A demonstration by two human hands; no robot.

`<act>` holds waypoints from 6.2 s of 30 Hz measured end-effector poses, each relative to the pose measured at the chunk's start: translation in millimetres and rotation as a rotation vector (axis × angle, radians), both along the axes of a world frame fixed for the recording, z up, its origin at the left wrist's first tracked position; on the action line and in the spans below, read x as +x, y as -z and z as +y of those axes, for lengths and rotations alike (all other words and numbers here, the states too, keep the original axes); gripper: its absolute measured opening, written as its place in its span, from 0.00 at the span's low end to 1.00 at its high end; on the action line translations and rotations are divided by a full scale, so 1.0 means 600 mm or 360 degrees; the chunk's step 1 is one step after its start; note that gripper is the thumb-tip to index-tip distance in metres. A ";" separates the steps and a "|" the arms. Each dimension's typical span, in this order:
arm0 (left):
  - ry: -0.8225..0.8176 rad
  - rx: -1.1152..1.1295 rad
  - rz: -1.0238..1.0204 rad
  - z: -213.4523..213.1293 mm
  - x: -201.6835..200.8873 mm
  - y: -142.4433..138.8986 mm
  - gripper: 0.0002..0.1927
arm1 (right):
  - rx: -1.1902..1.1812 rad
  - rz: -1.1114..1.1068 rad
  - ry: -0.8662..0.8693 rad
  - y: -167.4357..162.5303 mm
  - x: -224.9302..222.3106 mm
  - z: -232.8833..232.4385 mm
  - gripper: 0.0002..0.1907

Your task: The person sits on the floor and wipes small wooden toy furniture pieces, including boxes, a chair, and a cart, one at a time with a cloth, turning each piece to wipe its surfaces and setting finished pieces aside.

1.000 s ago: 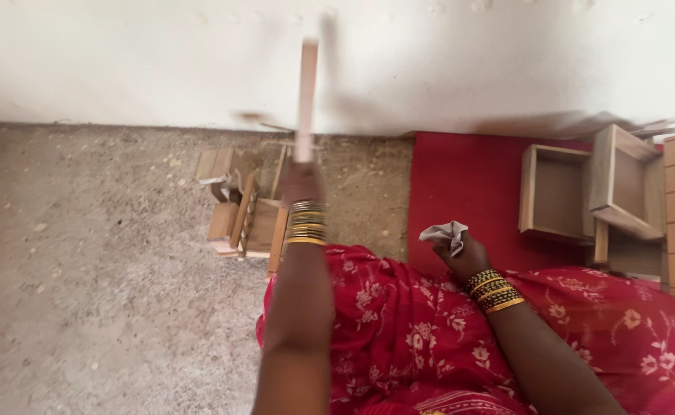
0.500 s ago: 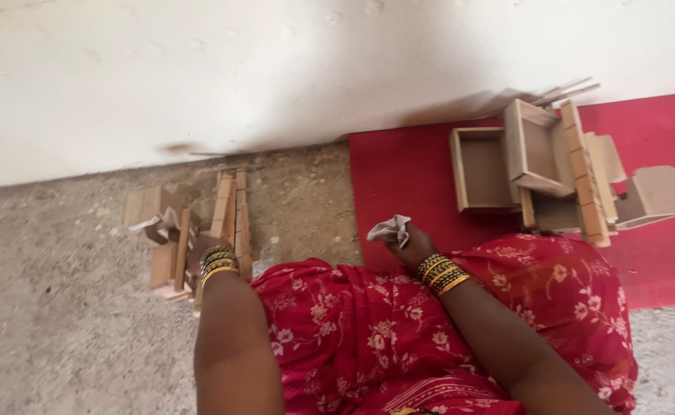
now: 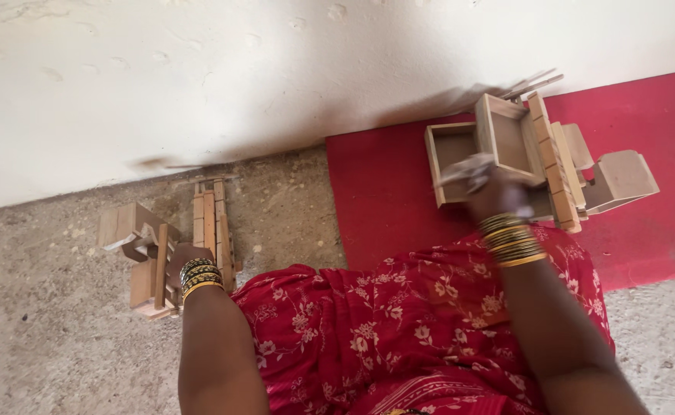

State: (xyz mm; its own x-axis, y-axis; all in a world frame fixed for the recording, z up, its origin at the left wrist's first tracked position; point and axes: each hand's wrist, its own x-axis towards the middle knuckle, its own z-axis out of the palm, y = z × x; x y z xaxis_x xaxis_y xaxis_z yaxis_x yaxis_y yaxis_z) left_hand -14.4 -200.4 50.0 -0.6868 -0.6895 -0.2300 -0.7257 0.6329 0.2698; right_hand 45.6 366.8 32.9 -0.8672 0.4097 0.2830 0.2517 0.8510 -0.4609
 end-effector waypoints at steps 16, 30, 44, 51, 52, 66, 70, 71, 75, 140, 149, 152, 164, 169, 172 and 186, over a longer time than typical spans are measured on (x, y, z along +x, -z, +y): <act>0.0370 -0.0158 0.0172 0.054 -0.002 -0.024 0.20 | 0.0847 -0.1118 0.0422 -0.023 0.034 0.136 0.37; 0.0344 -0.0114 0.0121 0.082 -0.006 -0.012 0.19 | 0.0922 -0.1168 0.0421 -0.031 0.019 0.114 0.40; 0.0417 -0.0001 0.0221 0.100 -0.006 -0.030 0.17 | 0.0386 -0.0573 0.0360 -0.030 0.032 0.156 0.39; 0.0709 0.0464 0.1127 0.137 -0.037 0.008 0.19 | 0.0113 0.0443 -0.0097 -0.032 0.068 0.099 0.31; 0.0776 0.0675 0.1204 0.146 -0.040 0.013 0.23 | 0.0057 0.0491 -0.0342 -0.028 0.068 0.077 0.31; -0.0621 0.3022 0.1934 0.172 -0.043 0.039 0.19 | -0.0319 -0.0198 -0.1268 0.040 0.042 -0.163 0.20; -0.0162 0.2673 0.2217 0.194 -0.043 0.045 0.07 | -0.0449 -0.0448 -0.0840 0.028 -0.004 -0.187 0.19; -0.0066 0.2605 0.2237 0.201 -0.040 0.042 0.05 | -0.0608 -0.0609 -0.0782 0.026 -0.011 -0.207 0.19; 0.0341 0.2465 0.2261 0.234 -0.017 0.020 0.11 | -0.1506 -0.0766 -0.0789 0.016 -0.017 -0.342 0.30; -0.0006 -0.0086 -0.0168 -0.004 -0.068 0.027 0.23 | -0.0806 -0.0497 -0.0519 0.000 -0.005 -0.201 0.20; -0.0149 -0.0134 -0.0132 0.010 -0.068 0.025 0.22 | 0.0055 0.0194 0.0020 -0.025 -0.033 0.076 0.25; -0.0145 -0.0158 -0.0071 0.027 -0.063 0.011 0.20 | -0.0129 -0.0133 0.0099 -0.005 -0.043 0.117 0.30; 0.0314 -0.0345 0.0174 0.140 -0.078 0.004 0.47 | -0.0168 0.0332 0.0149 -0.015 -0.044 0.093 0.23; 0.1148 0.0146 0.1216 0.223 -0.065 0.047 0.35 | -0.1171 0.0632 -0.0362 -0.020 0.005 0.076 0.15; 0.1006 0.1088 0.1294 0.285 -0.048 0.059 0.36 | -0.2114 0.0682 -0.0794 -0.003 0.018 0.078 0.16; 0.0143 0.2510 0.0787 0.343 0.019 0.079 0.27 | -0.2243 -0.0335 -0.0521 0.054 -0.025 -0.059 0.20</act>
